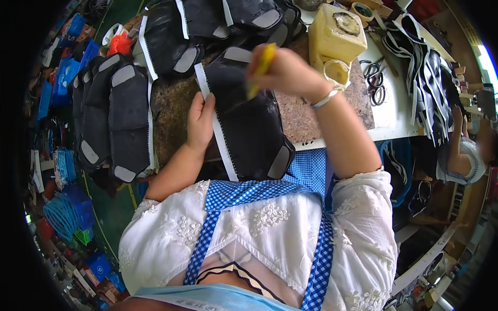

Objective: Apply adhesive to black and white shoe upper components using a handheld brush.

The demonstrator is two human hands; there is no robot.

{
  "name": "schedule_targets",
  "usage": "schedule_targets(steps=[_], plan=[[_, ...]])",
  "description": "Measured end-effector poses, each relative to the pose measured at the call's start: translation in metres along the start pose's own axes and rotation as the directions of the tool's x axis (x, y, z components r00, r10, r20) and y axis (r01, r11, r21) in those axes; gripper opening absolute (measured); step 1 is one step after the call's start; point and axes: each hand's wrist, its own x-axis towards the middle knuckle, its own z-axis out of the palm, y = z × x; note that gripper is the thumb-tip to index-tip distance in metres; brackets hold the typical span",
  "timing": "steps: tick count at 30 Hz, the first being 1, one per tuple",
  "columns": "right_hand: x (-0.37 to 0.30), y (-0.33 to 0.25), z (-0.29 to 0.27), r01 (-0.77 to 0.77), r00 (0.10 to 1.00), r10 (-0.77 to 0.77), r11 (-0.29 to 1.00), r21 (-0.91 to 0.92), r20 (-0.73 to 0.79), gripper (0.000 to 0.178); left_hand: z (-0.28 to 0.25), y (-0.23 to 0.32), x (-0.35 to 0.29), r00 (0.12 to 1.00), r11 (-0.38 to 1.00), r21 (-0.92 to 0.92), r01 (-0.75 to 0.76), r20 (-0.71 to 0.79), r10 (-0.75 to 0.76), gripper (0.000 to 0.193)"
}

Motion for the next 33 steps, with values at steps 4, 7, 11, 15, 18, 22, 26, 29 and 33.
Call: schedule_targets(steps=[4,7,11,15,18,22,26,29,33], plan=[[-0.028,-0.023,-0.015,-0.170,0.920,0.182,0.983,0.064,-0.346,0.029,0.003,0.001,0.007,1.000,0.996,0.090,-0.011,0.029,0.008,0.021],[-0.034,-0.020,0.035,0.299,0.919,-0.318,0.947,-0.115,-0.233,0.029,0.000,0.004,0.001,1.000,0.979,0.205,0.004,0.024,-0.009,0.021],[-0.046,-0.019,0.043,0.242,0.947,-0.286,0.934,-0.263,-0.146,0.026,-0.001,0.005,0.001,0.996,0.988,0.129,0.089,-0.024,-0.087,0.021],[-0.067,-0.020,0.025,-0.139,0.900,-0.101,0.856,-0.498,-0.425,0.026,0.001,0.004,0.006,0.997,0.978,0.195,-0.077,0.004,0.078,0.020],[-0.073,-0.012,0.084,0.232,0.890,-0.308,0.941,-0.247,-0.337,0.036,0.002,0.003,0.003,0.999,0.962,0.271,-0.035,0.004,0.036,0.020],[-0.076,-0.031,0.084,0.091,0.957,-0.155,0.963,-0.255,-0.243,0.032,0.001,0.006,-0.003,0.993,0.950,0.293,-0.106,-0.013,0.115,0.021],[-0.055,-0.008,0.059,-0.220,0.792,-0.023,0.921,-0.321,-0.610,0.035,0.002,0.005,0.001,0.993,0.943,0.311,-0.118,0.029,0.115,0.021],[-0.040,0.004,0.054,-0.033,0.683,-0.102,0.985,-0.170,-0.724,0.031,0.001,0.004,0.001,0.996,0.932,0.350,-0.089,0.020,0.088,0.022],[-0.036,-0.001,0.042,0.059,0.954,-0.006,0.984,0.168,-0.299,0.023,-0.002,0.002,0.000,0.998,0.926,0.372,-0.060,0.012,0.060,0.022]])
